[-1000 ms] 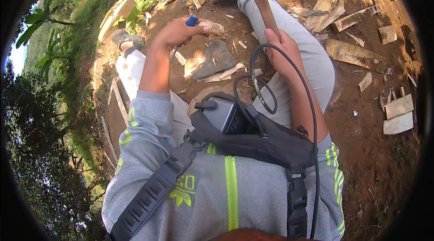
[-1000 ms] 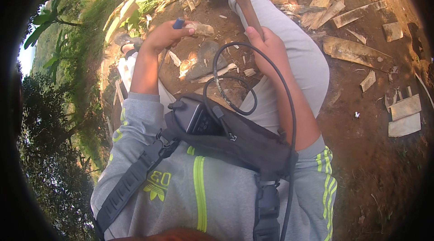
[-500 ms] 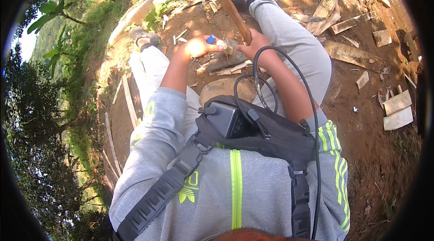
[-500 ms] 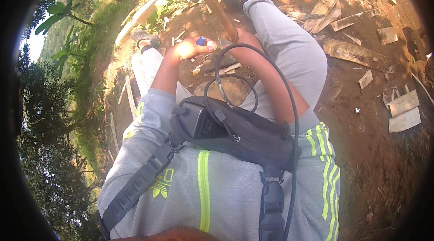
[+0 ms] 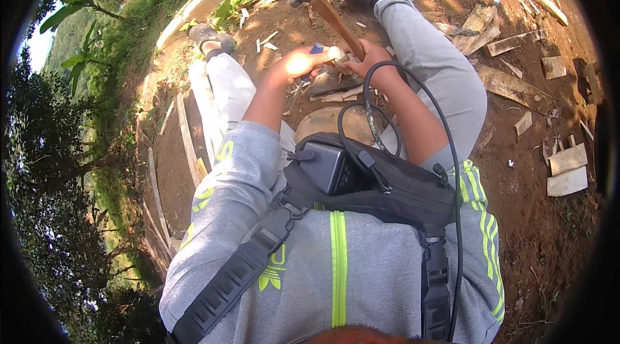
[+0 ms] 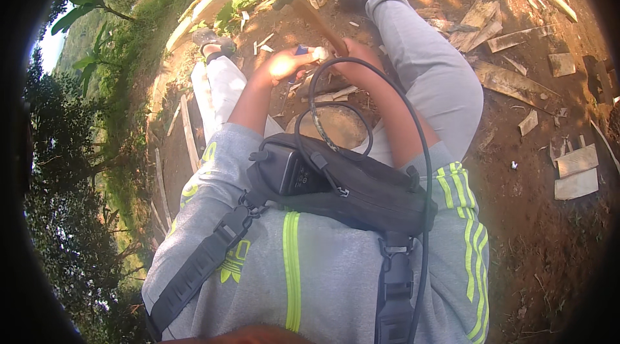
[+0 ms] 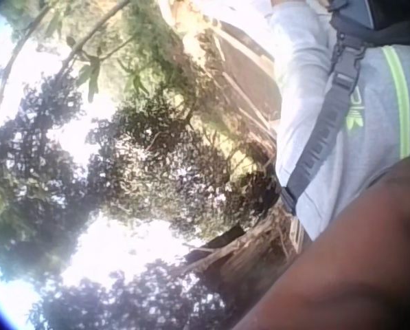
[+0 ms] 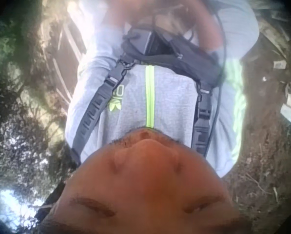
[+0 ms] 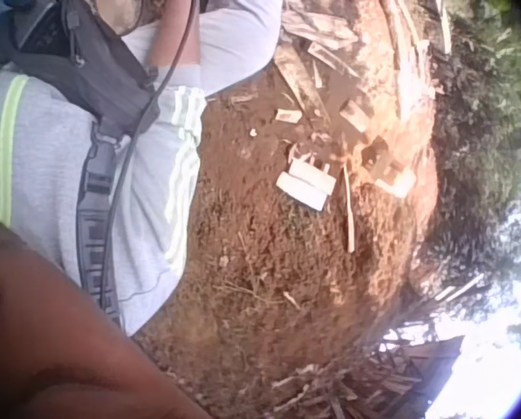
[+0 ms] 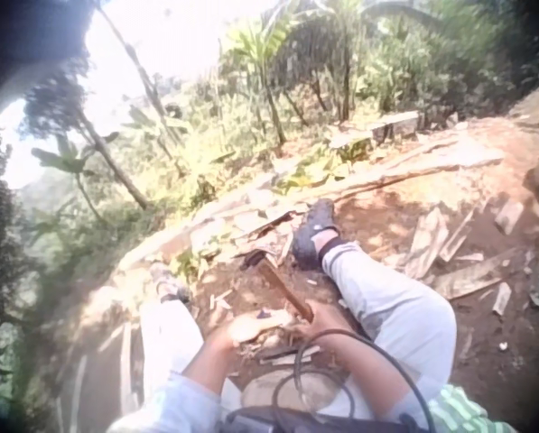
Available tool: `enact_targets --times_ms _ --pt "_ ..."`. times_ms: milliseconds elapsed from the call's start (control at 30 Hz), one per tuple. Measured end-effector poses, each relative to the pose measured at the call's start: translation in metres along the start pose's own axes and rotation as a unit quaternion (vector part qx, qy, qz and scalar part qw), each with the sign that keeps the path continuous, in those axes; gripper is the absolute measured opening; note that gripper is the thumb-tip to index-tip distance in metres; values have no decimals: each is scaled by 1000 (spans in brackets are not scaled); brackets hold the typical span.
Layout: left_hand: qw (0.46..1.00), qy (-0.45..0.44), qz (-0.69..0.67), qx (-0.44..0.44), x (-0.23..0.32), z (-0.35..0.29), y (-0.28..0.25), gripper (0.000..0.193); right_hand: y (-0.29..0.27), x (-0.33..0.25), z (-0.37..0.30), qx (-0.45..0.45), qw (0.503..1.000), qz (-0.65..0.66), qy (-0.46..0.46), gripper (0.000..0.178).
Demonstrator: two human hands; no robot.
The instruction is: The person uses a hammer and a chisel to shape a piece of wood while sitting on the ground surrounded by wood scraps.
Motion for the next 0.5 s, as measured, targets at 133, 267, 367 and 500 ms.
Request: enact_targets --times_ms 133,267,367,500 --pt "996 35 80 -7 28 -19 13 51 -7 7 -2 1 1000 14 0 52" --pt "988 79 75 109 27 -23 9 41 -8 4 -3 -8 1000 -8 4 49" --pt "979 108 67 159 54 -40 11 32 -12 2 -2 -11 999 -43 -15 47" --pt "945 216 -60 238 90 -76 15 38 -10 1 -3 -15 999 -43 -24 46"
Point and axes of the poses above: each hand's wrist, its own z-axis towards the middle knuckle, its own y-axis out of the palm, x = y × z, the point moved 4 cm from there along z, towards the middle knuckle, and after that the axes turned 1 degree about -y, right-handed, at the moved point
